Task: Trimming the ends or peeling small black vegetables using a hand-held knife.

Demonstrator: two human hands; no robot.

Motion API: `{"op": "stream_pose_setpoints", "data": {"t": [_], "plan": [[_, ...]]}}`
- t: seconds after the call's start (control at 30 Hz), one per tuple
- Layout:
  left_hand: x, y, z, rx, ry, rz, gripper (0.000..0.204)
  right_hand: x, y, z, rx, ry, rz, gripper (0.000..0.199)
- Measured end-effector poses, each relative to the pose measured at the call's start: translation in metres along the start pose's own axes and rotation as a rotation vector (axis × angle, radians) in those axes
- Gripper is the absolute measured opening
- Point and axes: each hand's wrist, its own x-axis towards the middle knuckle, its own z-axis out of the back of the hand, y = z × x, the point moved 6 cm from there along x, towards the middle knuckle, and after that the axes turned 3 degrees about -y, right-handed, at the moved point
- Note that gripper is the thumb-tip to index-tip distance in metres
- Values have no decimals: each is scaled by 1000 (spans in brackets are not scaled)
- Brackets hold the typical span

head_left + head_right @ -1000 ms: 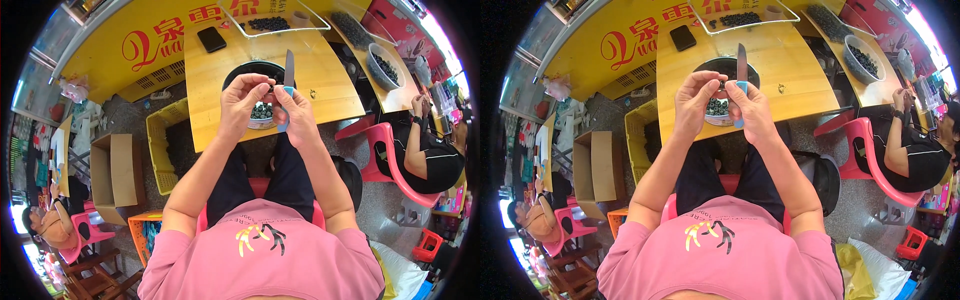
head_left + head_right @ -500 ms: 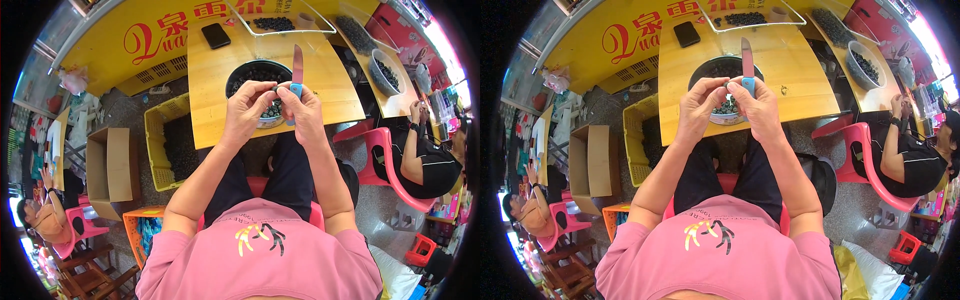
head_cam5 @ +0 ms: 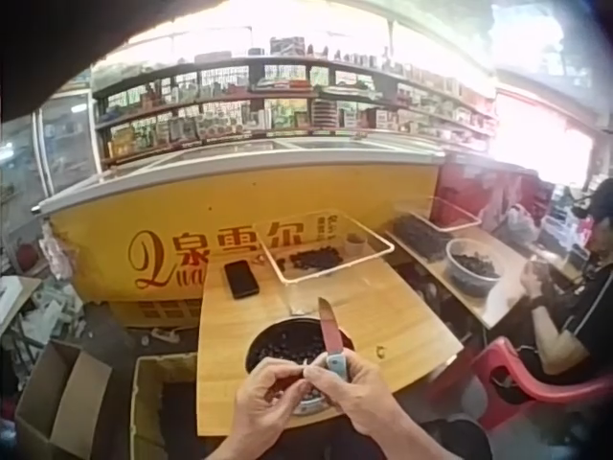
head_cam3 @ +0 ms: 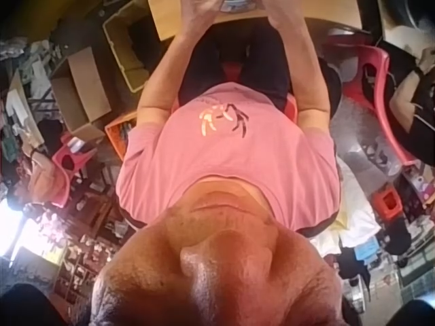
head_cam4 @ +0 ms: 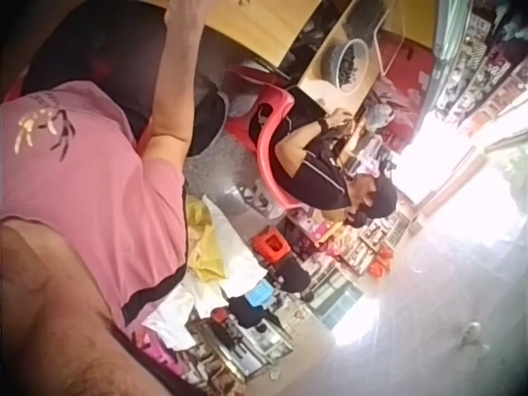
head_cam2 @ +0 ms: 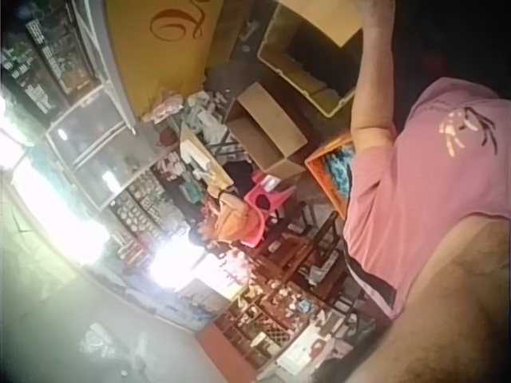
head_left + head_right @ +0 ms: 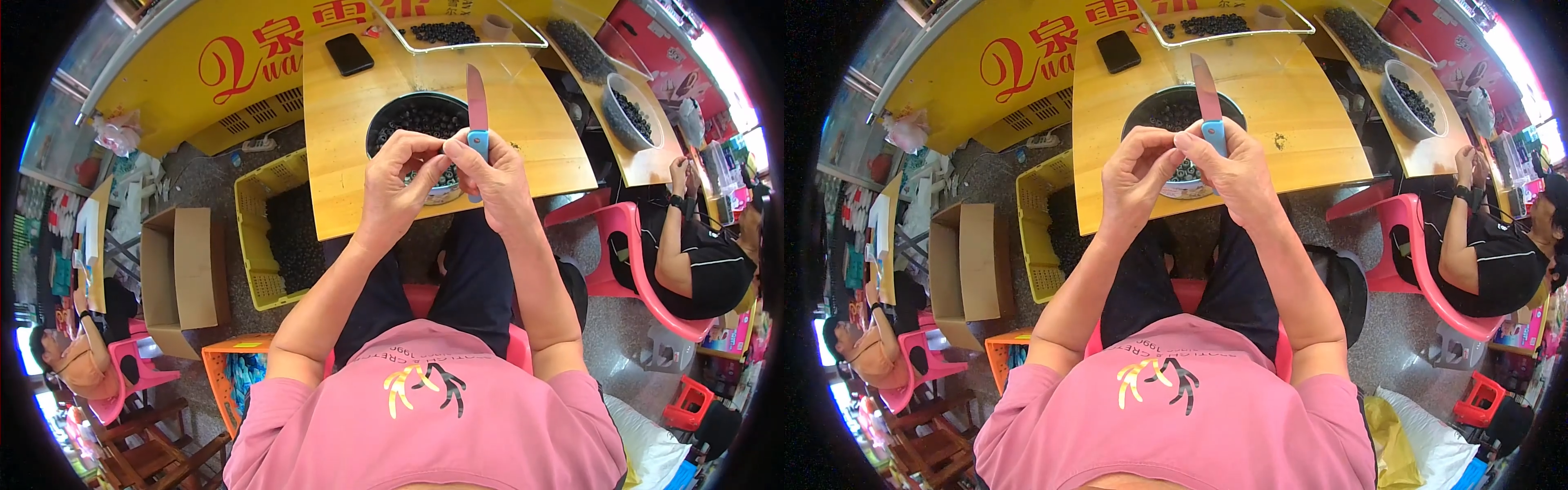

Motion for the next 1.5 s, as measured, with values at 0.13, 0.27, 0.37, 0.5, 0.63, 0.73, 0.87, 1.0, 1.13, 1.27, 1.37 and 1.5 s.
{"op": "stream_pose_setpoints", "data": {"t": [0.13, 0.27, 0.37, 0.5, 0.63, 0.73, 0.87, 1.0, 1.13, 1.27, 1.37, 1.5], "plan": [[-2, 1, 2, -85, 11, 59, 17, -1, 0, -1, 55, 46, -18, 17], [-2, 2, 5, -167, 3, 162, 16, -1, 1, -1, 71, 90, -15, 19], [-3, 12, 11, -211, -7, 231, 15, -6, 16, -2, -217, 3, 268, 16], [-3, 12, 9, -260, 1, 224, 17, -21, 31, -7, -864, 17, 678, 14], [-4, 14, 6, -270, 19, 239, 18, -25, 30, -2, -958, -20, 765, 14], [-4, 16, 6, -254, 18, 242, 17, -26, 31, 0, -988, -29, 803, 14], [-5, 18, 7, -263, 29, 250, 16, -26, 31, 1, -1005, -44, 812, 16], [-5, 18, 6, -272, 39, 240, 16, -26, 32, 1, -1014, -52, 835, 16], [-4, 17, 5, -292, 49, 212, 16, -27, 32, -1, -1009, -46, 849, 17], [-4, 13, 4, -322, 70, 223, 14, -27, 31, -1, -966, -42, 835, 18], [-9, 3, -2, -391, 123, 258, 12, -17, 17, 14, -991, -101, 755, 19], [-11, 10, 2, -453, 72, 316, 14, -12, 6, 26, -560, -114, 419, 21]]}}
